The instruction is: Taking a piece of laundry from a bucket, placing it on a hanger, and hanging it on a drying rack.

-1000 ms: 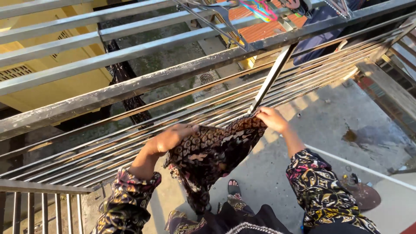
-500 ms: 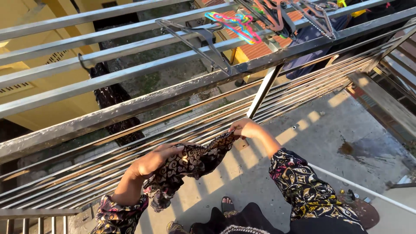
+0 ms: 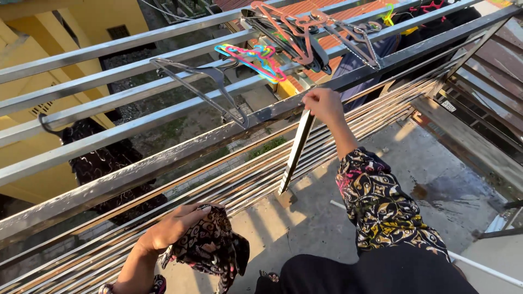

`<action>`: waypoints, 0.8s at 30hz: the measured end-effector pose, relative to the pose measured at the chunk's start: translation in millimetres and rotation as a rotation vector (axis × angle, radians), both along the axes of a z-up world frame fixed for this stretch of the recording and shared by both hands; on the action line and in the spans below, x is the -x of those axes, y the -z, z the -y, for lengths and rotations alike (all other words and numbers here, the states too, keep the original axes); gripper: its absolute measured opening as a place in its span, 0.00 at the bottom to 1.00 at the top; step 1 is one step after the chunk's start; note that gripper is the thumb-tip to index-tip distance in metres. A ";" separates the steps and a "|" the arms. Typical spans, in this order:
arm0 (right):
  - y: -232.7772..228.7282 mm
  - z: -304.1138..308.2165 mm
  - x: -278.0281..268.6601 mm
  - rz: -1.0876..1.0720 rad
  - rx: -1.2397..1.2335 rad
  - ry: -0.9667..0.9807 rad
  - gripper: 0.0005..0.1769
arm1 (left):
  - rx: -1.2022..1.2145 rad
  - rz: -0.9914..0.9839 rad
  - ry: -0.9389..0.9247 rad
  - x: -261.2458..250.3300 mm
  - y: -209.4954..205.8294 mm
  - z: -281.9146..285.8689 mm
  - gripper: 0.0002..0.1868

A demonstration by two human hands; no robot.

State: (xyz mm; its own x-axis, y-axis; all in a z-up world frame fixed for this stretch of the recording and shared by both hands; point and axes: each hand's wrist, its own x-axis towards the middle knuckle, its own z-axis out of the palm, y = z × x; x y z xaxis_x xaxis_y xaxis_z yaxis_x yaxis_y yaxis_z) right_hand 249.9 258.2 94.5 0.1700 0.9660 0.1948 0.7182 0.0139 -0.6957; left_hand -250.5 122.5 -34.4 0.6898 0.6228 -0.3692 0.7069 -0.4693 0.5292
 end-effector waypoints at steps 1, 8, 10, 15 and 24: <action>0.6 -15.9 -12.9 0.069 -0.072 0.074 0.11 | -0.016 -0.058 0.007 -1.3 0.5 0.2 0.28; 19.7 -133.4 -57.2 0.351 -0.115 0.220 0.11 | -0.060 0.276 0.097 12.1 24.9 6.1 0.30; 22.1 -155.4 -52.7 0.474 -0.102 0.214 0.07 | -0.105 0.350 0.087 14.9 15.2 13.3 0.36; 38.8 -197.2 -47.2 0.656 -0.192 0.238 0.10 | 0.377 0.354 -0.447 -62.3 -107.8 16.2 0.26; 42.0 -218.9 -40.1 0.752 0.008 0.259 0.23 | 0.019 0.410 -0.113 -25.7 -45.7 1.7 0.27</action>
State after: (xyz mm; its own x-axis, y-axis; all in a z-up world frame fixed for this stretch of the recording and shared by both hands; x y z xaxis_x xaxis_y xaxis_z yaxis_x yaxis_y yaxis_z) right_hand 290.0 477.1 52.5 0.2152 0.9155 0.3400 0.9751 -0.2208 -0.0226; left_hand -224.8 120.8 11.3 0.7097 0.6986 -0.0910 0.4828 -0.3882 0.7850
